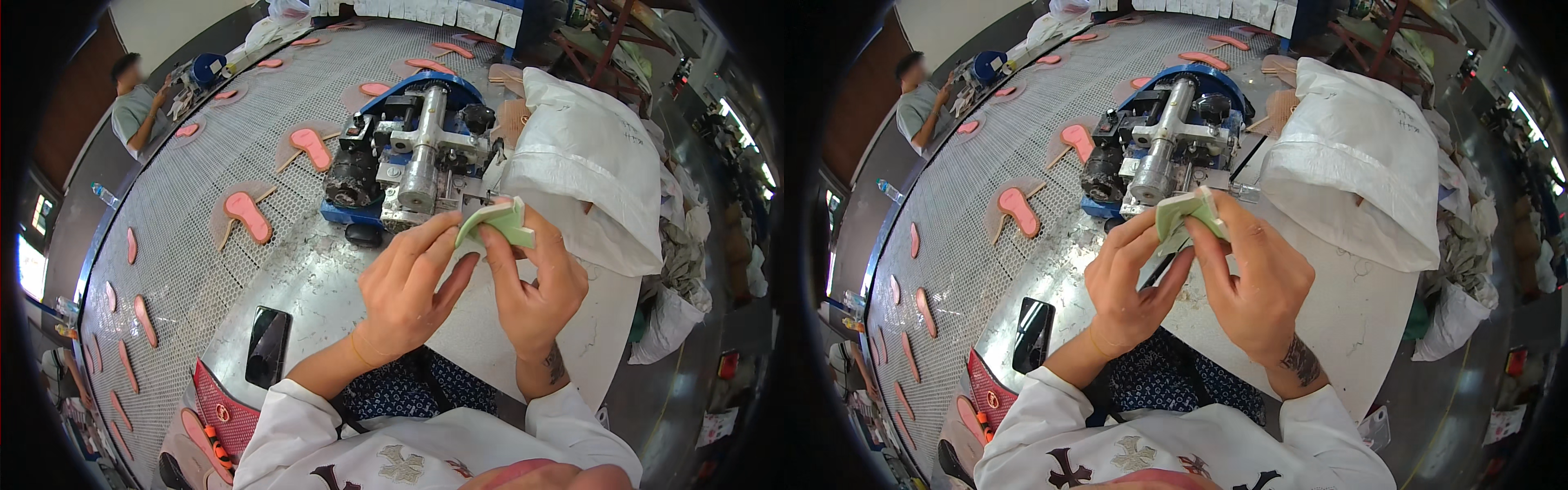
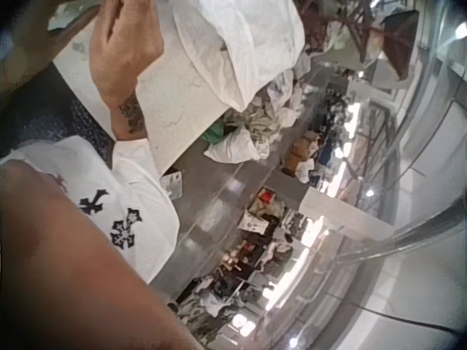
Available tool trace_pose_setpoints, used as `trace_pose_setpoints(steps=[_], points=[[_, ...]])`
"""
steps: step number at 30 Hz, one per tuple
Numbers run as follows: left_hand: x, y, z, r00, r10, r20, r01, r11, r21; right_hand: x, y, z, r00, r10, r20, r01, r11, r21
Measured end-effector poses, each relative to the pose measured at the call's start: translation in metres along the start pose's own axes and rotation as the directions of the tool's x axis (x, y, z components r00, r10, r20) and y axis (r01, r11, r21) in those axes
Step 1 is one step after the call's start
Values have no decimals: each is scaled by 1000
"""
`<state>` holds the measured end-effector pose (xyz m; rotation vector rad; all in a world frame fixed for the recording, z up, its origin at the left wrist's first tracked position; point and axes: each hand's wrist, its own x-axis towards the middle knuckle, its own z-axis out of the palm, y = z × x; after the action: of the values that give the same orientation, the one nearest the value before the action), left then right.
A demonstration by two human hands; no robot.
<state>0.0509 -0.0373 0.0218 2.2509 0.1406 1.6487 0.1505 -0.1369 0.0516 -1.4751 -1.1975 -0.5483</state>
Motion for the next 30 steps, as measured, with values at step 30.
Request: trace_pose_setpoints(steps=[30], points=[[-26, -10, -16, 802, -293, 521, 584, 570, -578, -17, 15, -8, 964, 199, 176, -252, 897, 364]])
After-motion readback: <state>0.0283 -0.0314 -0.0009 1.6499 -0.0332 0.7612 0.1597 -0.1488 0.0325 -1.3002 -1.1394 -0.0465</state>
